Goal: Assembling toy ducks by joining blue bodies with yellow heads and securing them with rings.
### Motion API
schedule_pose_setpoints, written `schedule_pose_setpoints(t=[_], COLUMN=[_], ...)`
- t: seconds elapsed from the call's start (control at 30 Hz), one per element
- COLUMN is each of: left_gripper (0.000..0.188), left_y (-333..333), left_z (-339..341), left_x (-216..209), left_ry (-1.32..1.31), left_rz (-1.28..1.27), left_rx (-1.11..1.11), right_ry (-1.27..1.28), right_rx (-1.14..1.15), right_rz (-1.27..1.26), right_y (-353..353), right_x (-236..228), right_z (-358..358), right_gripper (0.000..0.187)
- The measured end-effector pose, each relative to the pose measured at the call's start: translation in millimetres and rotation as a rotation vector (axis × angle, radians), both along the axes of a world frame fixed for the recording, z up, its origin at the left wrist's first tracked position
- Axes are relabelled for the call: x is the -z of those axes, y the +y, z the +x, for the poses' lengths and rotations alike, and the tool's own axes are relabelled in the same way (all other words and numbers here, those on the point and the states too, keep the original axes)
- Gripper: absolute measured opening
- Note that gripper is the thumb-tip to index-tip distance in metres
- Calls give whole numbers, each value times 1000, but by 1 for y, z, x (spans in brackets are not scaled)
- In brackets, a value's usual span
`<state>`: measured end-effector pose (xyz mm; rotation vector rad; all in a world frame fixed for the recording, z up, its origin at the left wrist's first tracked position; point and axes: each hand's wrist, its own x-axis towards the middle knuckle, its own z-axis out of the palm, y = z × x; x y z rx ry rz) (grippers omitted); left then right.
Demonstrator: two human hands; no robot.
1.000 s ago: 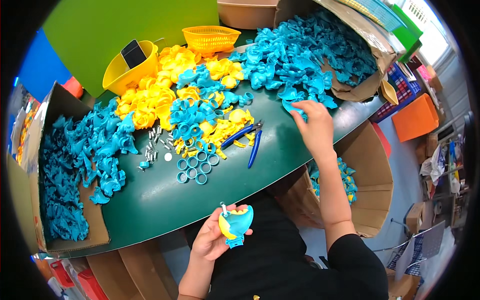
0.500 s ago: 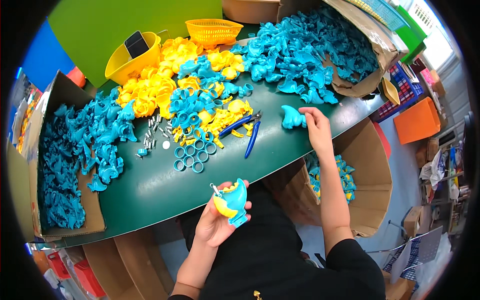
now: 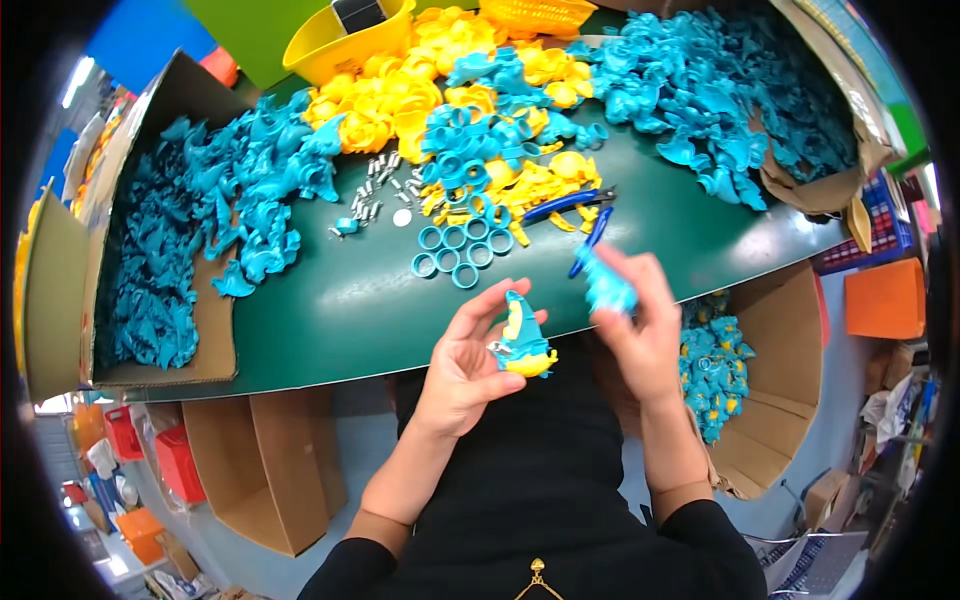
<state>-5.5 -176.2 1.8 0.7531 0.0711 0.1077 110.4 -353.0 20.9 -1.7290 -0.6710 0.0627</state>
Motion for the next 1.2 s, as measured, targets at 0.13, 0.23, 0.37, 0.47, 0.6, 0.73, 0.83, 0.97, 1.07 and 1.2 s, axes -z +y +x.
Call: schedule_pose_setpoints(t=[0.13, 0.23, 0.37, 0.47, 0.6, 0.73, 0.83, 0.97, 1.07, 1.2], left_gripper=[88, 86, 85, 83, 79, 66, 51, 37, 37, 36], left_y=[-4, -3, -3, -1, 8, 8, 15, 9, 5, 9], left_z=[-5, -9, -12, -13, -17, -21, -24, -30, -32, -28], left_x=[-3, -3, -1, -1, -1, -10, 9, 12, 13, 4], left_ry=[-60, -62, -51, -61, -54, -8, -118, 10, -4, 21], left_rz=[116, 157, 189, 205, 44, 162, 377, 44, -34, -21], left_rx=[-47, -40, -33, -19, 41, -21, -84, -143, -193, -206], right_ry=[47, 35, -18, 0, 57, 71, 103, 103, 130, 610], right_rx=[-129, -98, -108, -112, -148, -267, -290, -195, -237, -234], right_rz=[18, 70, 44, 51, 38, -111, -30, 157, 230, 556], right_y=[20, 23, 26, 25, 24, 22, 28, 25, 28, 35], right_x=[0, 3, 5, 8, 1, 0, -7, 15, 19, 23], right_z=[-36, -42, -46, -48, -54, -54, -57, -65, -61, -62], right_gripper=[57, 57, 59, 59, 60, 71, 77, 59, 47, 38])
